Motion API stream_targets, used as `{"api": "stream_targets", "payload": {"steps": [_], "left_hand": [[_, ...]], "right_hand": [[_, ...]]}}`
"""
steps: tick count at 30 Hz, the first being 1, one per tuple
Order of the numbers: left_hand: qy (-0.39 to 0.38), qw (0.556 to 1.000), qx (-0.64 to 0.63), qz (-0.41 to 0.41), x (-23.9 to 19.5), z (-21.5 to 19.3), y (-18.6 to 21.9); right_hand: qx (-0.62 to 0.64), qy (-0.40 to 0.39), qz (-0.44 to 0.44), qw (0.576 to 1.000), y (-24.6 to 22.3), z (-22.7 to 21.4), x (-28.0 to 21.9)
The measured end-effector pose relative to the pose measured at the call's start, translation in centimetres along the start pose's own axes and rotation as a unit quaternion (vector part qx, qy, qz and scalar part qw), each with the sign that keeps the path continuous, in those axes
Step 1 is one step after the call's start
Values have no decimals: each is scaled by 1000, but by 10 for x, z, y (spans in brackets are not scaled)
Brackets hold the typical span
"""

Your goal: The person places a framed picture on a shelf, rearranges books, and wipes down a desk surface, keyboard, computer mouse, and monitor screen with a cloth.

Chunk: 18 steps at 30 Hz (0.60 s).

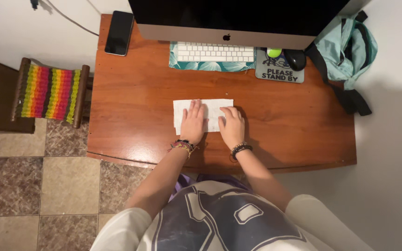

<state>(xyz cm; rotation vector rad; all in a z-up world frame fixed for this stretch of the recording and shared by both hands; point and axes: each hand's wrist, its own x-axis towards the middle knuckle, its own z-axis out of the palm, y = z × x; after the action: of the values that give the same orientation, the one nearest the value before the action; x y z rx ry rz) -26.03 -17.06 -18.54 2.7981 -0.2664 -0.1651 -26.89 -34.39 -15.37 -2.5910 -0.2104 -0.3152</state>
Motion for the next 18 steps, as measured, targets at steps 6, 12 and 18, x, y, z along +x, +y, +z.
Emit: {"api": "stream_targets", "payload": {"steps": [6, 12, 18], "left_hand": [[-72, 997, -2, 27, -6, -10, 1], [-102, 994, 19, 40, -4, -5, -5], [-120, 991, 22, 58, -1, -9, -7]], "right_hand": [[-63, -9, 45, 997, 35, 22, -1], [43, 4, 77, 996, 39, 0, -2], [77, 128, 273, 950, 98, -52, -92]]}}
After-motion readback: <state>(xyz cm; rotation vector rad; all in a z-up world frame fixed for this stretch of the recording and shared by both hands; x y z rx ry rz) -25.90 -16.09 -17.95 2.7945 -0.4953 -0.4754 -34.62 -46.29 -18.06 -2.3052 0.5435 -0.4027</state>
